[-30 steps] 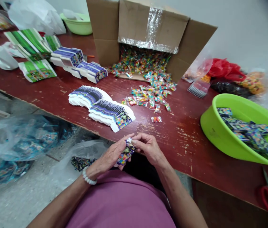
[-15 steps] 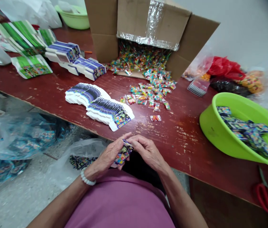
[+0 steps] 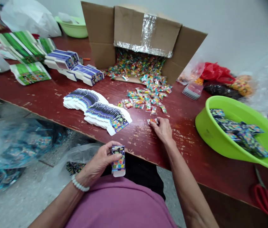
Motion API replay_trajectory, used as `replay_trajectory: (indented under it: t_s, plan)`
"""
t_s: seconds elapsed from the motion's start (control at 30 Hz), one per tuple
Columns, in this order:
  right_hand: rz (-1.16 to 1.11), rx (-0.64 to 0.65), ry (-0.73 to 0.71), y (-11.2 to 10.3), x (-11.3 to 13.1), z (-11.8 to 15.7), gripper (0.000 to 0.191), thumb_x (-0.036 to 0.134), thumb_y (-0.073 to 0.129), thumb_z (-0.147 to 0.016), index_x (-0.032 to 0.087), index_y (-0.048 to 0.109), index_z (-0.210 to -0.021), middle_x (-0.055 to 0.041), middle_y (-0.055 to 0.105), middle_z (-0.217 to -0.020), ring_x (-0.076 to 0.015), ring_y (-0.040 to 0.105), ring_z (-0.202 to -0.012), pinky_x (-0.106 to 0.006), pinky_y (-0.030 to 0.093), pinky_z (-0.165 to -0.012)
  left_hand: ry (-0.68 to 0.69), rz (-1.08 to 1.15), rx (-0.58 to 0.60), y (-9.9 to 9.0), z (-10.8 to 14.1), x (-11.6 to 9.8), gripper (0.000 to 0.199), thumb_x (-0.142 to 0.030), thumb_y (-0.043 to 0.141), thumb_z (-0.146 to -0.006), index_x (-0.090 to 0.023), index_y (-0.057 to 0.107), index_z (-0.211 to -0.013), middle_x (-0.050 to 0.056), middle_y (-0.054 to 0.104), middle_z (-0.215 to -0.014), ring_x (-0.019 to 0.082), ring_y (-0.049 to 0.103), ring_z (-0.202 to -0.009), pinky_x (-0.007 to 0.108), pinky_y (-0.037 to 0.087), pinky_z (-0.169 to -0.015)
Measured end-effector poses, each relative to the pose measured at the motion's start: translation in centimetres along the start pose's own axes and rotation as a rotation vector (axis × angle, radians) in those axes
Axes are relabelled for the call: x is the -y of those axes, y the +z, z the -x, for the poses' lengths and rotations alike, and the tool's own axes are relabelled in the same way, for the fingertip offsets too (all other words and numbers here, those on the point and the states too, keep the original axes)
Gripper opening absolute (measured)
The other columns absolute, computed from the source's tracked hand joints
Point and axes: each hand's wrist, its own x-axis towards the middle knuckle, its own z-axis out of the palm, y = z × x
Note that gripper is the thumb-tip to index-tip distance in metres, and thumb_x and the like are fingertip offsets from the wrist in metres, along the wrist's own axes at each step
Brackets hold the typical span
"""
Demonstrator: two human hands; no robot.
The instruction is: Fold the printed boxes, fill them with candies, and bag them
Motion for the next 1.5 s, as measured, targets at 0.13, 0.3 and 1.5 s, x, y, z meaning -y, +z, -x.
replay_trajectory:
  t_s: [0.13, 0.3, 1.5]
  plan:
    - [0.013, 0.065, 0.071, 0.7, -1.2, -1.0, 0.033, 0.044, 0.069, -0.079, 0.021, 0.072, -0.103, -0.0097, 0.068, -0.106, -0.0276, 0.064, -0.097, -0.039, 0.049, -0.084, 0.023, -0.034, -0.086, -0.9, 0.1, -0.6, 0.055, -0.027, 0.087, -0.067, -0.023, 0.060, -0.114, -0.001, 0.065, -0.092, 0.013, 0.061, -0.072, 0.025, 0.050, -0.068]
    - [-0.096, 0.075, 0.061, 0.8, -1.7, -0.9, 0.034, 0.039, 0.062, -0.084, 0.021, 0.069, -0.113, -0.0055, 0.073, -0.099, -0.0211, 0.066, -0.087, -0.034, 0.049, -0.081, 0.014, -0.121, -0.069, -1.5, -0.2, -1.5, 0.043, -0.034, 0.083, -0.073, -0.019, 0.064, -0.109, 0.000, 0.066, -0.085, 0.014, 0.063, -0.073, 0.024, 0.051, -0.065]
    - [-0.570, 0.294, -0.417, -0.7, 7.9, 10.9, 0.014, 0.030, 0.065, -0.090, 0.025, 0.078, -0.092, -0.0047, 0.064, -0.088, -0.0199, 0.060, -0.087, -0.034, 0.048, -0.080, 0.017, -0.008, 0.294, 1.6, 0.4, -0.2, 0.045, -0.018, 0.071, -0.081, -0.022, 0.052, -0.122, 0.000, 0.064, -0.092, 0.010, 0.063, -0.066, 0.021, 0.052, -0.061]
